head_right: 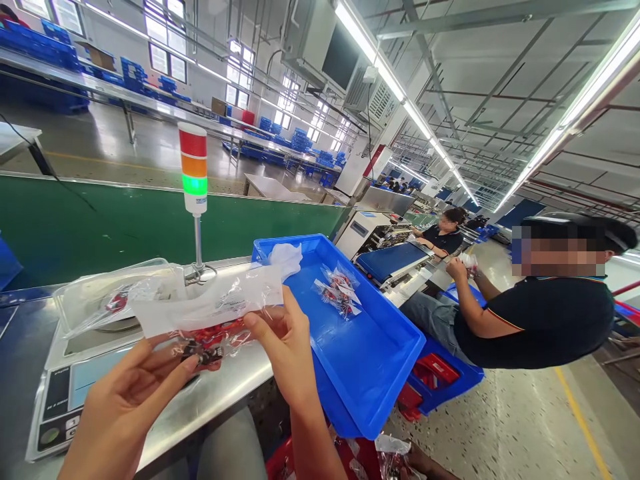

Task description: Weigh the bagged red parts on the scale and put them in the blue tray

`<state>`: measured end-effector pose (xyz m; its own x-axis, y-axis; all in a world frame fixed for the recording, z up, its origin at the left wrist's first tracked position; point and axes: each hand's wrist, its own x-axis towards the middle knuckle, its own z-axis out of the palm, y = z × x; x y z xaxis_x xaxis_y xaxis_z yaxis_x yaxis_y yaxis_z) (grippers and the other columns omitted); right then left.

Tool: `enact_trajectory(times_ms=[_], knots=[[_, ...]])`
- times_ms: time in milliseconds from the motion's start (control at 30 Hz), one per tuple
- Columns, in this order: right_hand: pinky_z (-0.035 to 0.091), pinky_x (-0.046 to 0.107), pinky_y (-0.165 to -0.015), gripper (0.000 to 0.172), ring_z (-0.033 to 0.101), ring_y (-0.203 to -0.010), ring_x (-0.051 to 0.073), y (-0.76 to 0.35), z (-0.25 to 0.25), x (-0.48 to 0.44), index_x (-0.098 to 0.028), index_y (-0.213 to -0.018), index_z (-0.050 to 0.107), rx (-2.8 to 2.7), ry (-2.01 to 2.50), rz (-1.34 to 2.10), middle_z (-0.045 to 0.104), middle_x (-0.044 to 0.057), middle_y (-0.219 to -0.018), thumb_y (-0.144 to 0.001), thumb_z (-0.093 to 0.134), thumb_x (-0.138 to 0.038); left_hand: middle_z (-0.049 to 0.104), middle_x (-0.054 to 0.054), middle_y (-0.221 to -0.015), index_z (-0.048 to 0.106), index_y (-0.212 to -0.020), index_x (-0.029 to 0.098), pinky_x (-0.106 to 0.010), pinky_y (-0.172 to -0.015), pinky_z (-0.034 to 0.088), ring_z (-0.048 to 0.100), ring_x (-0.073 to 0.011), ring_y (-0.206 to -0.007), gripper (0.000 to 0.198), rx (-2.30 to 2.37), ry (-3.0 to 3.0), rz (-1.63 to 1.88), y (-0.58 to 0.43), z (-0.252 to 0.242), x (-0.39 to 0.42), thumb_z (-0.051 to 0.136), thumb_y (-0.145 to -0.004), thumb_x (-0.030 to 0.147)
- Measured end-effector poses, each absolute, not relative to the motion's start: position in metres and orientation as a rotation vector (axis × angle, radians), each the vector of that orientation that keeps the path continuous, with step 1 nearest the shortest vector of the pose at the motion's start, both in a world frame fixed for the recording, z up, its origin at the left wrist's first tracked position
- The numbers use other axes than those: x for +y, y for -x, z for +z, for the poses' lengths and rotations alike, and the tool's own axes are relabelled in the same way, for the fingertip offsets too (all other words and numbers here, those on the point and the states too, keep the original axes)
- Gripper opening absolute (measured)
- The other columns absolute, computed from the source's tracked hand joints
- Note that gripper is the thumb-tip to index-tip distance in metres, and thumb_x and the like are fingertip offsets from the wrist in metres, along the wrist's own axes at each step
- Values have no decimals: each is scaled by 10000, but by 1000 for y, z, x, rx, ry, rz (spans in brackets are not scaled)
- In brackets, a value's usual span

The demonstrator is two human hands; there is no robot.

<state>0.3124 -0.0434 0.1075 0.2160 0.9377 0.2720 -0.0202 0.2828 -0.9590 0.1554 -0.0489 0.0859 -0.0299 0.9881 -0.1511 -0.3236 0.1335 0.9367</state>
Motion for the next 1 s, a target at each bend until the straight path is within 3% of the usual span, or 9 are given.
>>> enact_trajectory(times_ms=[167,333,533,800,1000], knots=[[614,327,-721,361,736,-800,215,-312,107,-42,-244,-1150,713,-1117,1080,856,786,37,-922,-842,780,-421,791,-96,-1045,702,-1043,188,-343,-850,650,766,-286,-932,626,1067,-902,1265,-154,81,-46,865,-604,602],[632,368,-727,426,729,-768,225,-311,107,-42,-239,-1174,713,-1088,1082,899,778,33,-877,-812,798,-450,798,-112,-1024,733,-930,177,-375,-851,667,760,-322,-983,558,1061,-979,1215,-151,68,-36,883,-577,582],[636,377,-738,442,710,-712,202,-311,105,-40,-250,-1198,715,-1085,1086,908,765,13,-834,-812,799,-447,800,-96,-965,733,-924,183,-352,-840,667,767,-296,-939,522,1030,-948,1216,-148,60,-30,898,-583,542],[627,341,-665,528,719,-727,207,-309,99,-37,-258,-1285,664,-1053,1091,901,776,20,-868,-814,800,-454,772,-72,-1117,691,-1024,207,-295,-856,620,723,-265,-1065,516,1008,-864,1289,-165,81,-43,865,-629,492],[639,366,-758,593,751,-797,231,-308,96,-31,-256,-1370,609,-1051,1106,900,792,34,-910,-834,778,-445,761,-75,-1126,637,-1098,200,-332,-794,619,732,-214,-843,554,933,-908,1267,-168,80,-30,864,-667,464]])
